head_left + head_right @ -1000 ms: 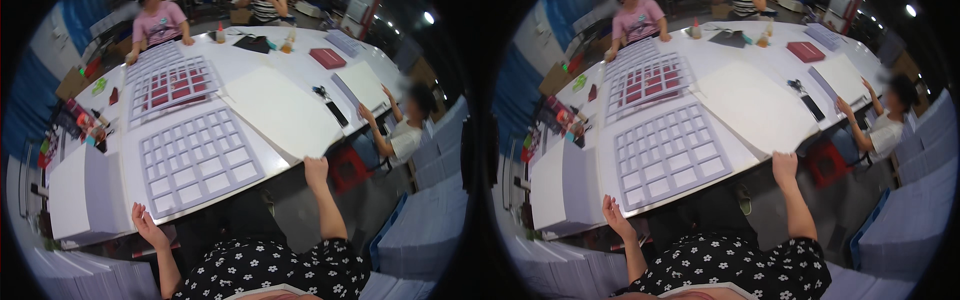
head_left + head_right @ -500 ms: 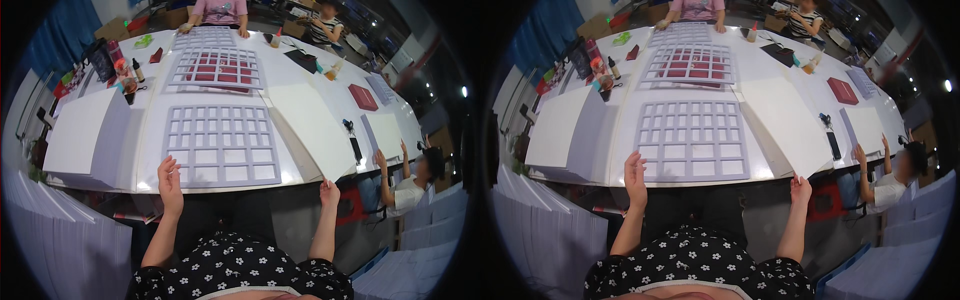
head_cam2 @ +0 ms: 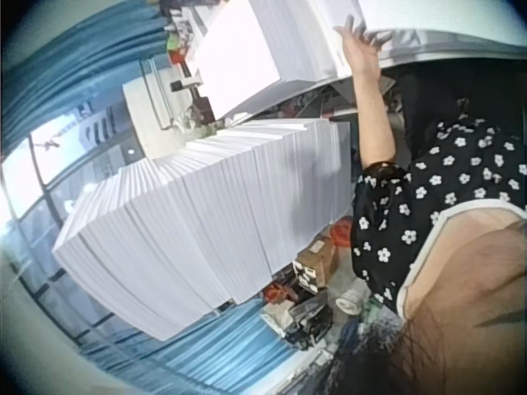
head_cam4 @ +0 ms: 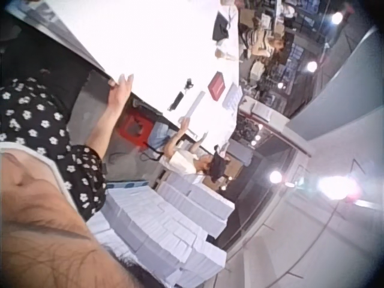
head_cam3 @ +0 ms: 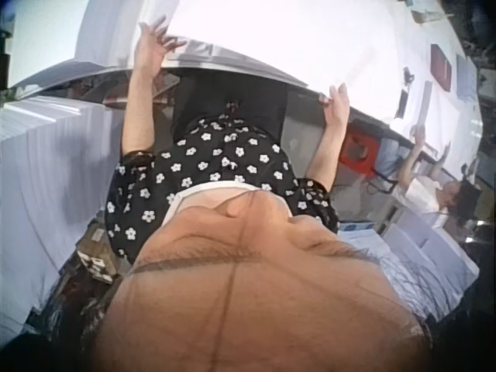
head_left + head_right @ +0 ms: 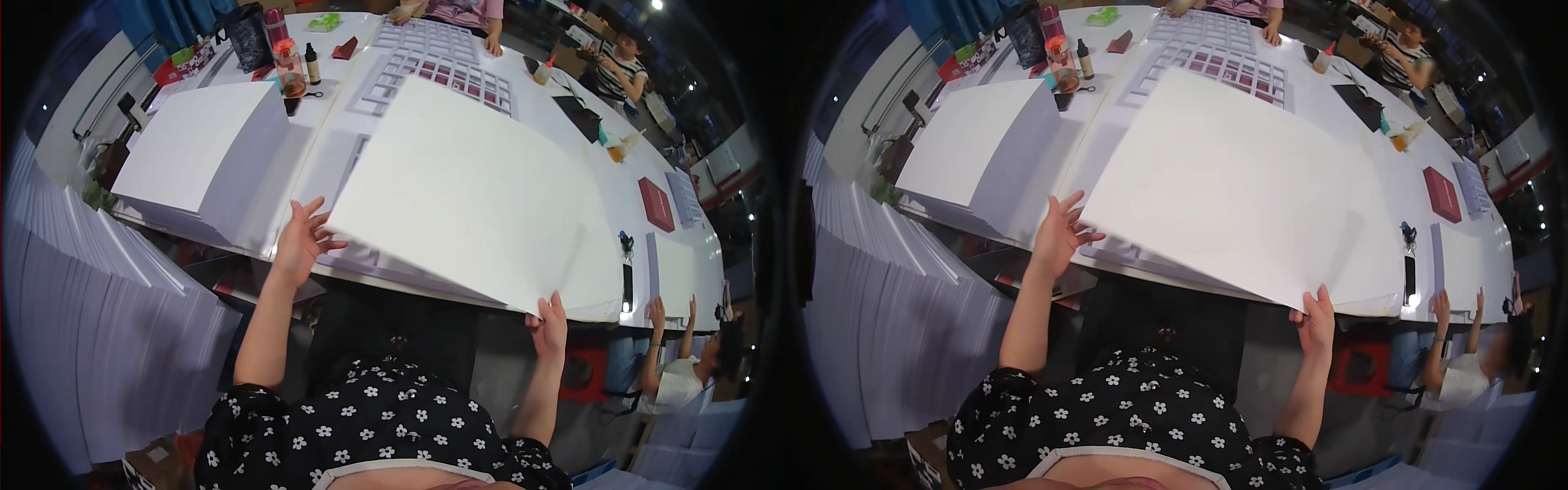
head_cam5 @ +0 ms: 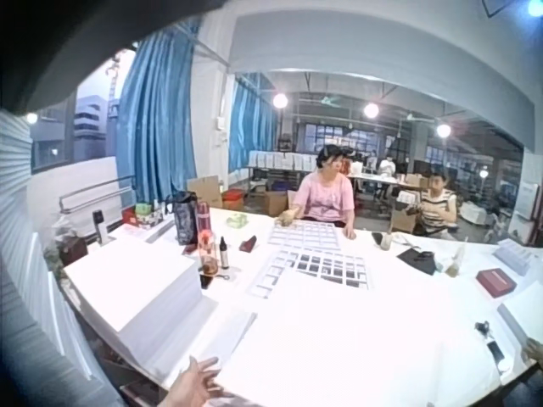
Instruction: The person assembles books by placing white paper covers into a purple grid mold on a table. They repeatedly open the covers, align them with the grid, and press them down to secure the shape. The process is repetitive, involving handling multiple covers one by one.
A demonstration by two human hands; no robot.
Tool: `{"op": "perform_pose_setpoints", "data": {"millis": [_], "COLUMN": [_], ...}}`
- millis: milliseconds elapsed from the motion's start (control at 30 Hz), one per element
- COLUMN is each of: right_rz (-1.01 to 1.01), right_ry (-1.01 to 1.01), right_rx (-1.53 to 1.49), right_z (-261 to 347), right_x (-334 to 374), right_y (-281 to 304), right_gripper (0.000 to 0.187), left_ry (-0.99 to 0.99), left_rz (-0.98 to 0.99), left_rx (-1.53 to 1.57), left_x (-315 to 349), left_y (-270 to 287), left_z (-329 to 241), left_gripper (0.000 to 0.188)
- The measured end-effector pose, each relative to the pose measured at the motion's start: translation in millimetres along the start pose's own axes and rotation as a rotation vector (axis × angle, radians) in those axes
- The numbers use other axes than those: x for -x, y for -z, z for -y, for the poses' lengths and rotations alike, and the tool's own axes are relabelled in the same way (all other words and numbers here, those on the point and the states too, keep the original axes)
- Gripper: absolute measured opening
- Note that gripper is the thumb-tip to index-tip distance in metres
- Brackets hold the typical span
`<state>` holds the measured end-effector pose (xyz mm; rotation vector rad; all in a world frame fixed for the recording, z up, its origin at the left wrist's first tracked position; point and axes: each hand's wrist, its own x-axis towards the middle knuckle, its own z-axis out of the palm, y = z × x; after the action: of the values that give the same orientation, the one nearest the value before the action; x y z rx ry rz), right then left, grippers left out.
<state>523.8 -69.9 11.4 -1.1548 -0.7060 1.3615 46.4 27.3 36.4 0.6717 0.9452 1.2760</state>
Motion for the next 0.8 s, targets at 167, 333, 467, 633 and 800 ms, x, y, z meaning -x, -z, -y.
{"op": "perform_pose_setpoints", "data": {"millis": [167,333,467,633,800], "right_rz": [0.097,-0.060,-0.098,-0.080,-0.102], "right_ry": [-0.034,0.211,0.461,0.330,0.369], "right_rx": [0.360,0.959,1.041,1.044,0.972], "right_z": [-2,-10,-36,-51,-61], "right_x": [-23,-52,-63,-53,-54], "right_y": [-18,-15,7,23,27], "right_gripper": [0.032,0.038,0.035,0.043,0.043], "left_ry": [-0.031,-0.086,-0.130,-0.116,-0.099], "left_rz": [0.099,-0.066,-0.065,-0.006,0.024], "left_rx": [-0.444,-0.388,-0.407,-0.439,-0.463], "left_x": [4,8,-7,-17,-31], "left_y": [25,23,18,16,19], "left_z": [3,21,30,31,31], "left_gripper": [0.053,0.050,0.048,0.047,0.046]}}
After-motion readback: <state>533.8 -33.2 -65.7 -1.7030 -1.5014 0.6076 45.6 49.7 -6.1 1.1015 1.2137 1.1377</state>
